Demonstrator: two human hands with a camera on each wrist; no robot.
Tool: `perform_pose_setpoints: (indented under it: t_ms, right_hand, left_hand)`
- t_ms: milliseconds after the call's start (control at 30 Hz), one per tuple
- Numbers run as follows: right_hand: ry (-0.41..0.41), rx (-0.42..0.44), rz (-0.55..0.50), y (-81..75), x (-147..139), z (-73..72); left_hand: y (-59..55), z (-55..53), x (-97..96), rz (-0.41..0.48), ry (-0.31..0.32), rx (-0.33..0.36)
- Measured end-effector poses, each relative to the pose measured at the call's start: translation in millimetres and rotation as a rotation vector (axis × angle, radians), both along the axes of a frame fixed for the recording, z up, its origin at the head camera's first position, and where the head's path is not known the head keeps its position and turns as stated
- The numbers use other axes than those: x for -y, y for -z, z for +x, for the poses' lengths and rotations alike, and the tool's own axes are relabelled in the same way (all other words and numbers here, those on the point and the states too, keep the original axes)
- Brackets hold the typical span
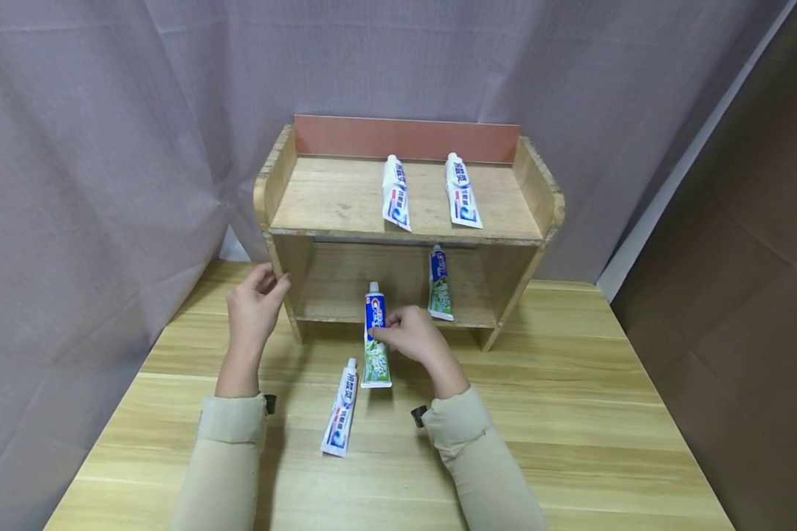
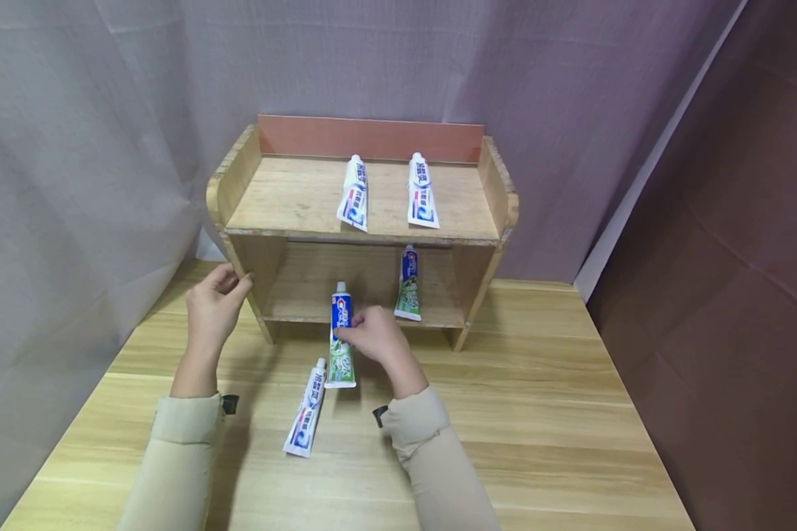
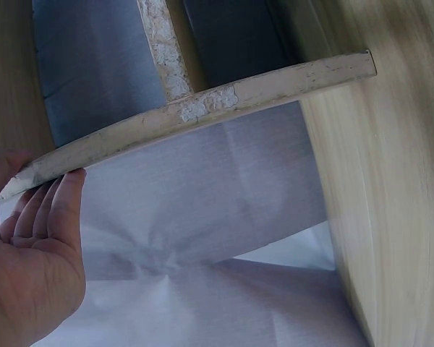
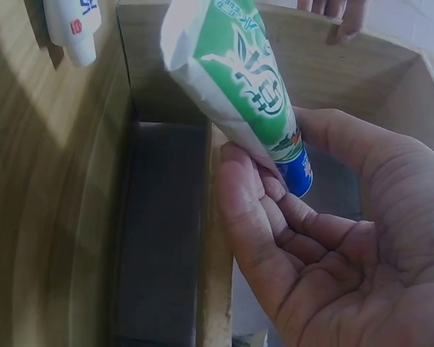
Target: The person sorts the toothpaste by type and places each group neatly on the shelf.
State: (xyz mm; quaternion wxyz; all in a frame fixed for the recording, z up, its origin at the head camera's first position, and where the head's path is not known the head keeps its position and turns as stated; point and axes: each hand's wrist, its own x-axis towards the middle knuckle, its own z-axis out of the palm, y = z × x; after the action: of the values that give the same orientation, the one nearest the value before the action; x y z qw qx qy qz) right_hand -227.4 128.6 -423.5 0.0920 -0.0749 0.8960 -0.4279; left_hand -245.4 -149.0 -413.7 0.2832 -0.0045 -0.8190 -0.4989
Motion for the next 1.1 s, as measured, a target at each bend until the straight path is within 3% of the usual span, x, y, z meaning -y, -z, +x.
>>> perform_pose_setpoints:
  t_ms: [267,433,667,1100]
  right_hand:
    - [0.026,-0.052,0.037,-13.3,-0.6,-12.5]
    - [0.04,-0.052,0.071,-19.5,-2.7,-20.0]
    - [0.048,-0.041,0.089,-18.9,-3.8,-26.2]
    - [0.053,-0.024,0.09,-17.6,-5.5,-39.5]
  left_hand:
    - [-0.2,-2.1,0.3,-0.004,0.001,-0.044]
    - [1.6,-2.3,0.7,-0.011,-0.001,-0.035]
    - [2.9,-1.3,0.3,0.005,0.003,-0.012]
    - [2.7,-0.7,-0.4,-0.003,0.004,-0.042]
